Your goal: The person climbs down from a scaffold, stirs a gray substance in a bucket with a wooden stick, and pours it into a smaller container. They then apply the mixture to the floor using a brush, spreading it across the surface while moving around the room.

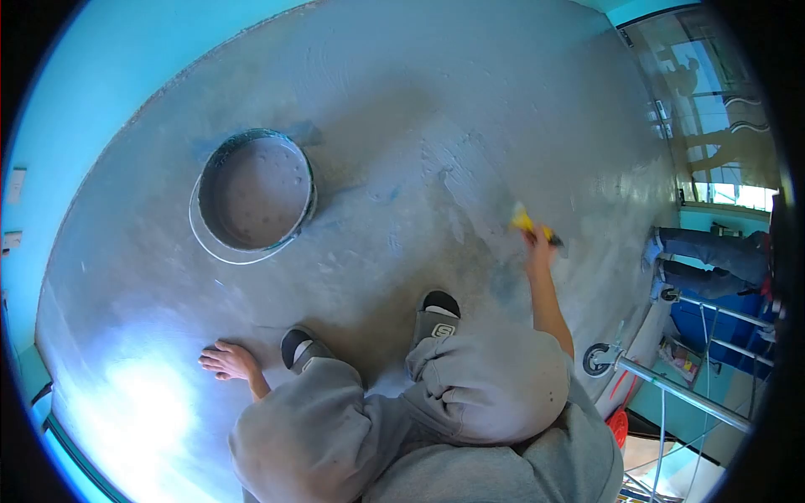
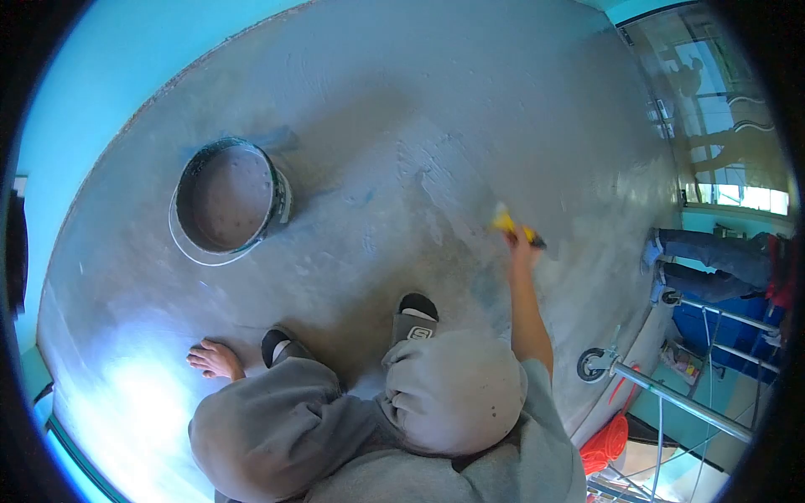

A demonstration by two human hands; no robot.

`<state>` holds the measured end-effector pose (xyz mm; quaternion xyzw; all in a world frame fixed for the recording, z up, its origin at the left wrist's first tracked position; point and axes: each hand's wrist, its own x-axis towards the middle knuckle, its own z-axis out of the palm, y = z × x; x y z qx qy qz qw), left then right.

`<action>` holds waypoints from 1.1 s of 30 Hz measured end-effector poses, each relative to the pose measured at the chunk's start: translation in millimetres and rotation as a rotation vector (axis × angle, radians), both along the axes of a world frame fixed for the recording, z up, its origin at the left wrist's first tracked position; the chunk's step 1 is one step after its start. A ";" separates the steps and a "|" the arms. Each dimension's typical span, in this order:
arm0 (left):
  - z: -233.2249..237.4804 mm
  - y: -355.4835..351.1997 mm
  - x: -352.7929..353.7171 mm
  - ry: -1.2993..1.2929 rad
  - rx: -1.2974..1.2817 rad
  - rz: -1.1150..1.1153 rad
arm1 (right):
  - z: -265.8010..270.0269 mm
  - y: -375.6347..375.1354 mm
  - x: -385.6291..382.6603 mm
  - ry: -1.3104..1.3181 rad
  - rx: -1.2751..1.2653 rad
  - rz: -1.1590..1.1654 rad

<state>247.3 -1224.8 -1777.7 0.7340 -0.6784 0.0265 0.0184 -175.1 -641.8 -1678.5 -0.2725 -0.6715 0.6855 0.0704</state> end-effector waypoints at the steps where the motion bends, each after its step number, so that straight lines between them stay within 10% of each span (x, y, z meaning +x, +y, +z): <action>1: 0.8 2.0 -1.2 -0.008 -0.003 0.001 | 13.4 23.8 28.8 -0.012 0.020 -0.042; 7: -17.3 -13.8 0.2 0.068 0.036 0.135 | 85.9 54.0 94.5 -0.035 0.259 -0.103; 18: 13.7 -24.6 -61.0 0.123 0.021 0.422 | 234.1 -318.9 -2.0 0.601 0.061 0.892; 28: 19.4 -22.5 -65.3 0.112 0.030 0.418 | 182.9 -467.2 5.9 0.586 0.554 1.429; 33: 12.1 -27.3 -64.4 0.060 -0.014 0.418 | 207.5 -433.5 -5.5 0.409 0.223 1.283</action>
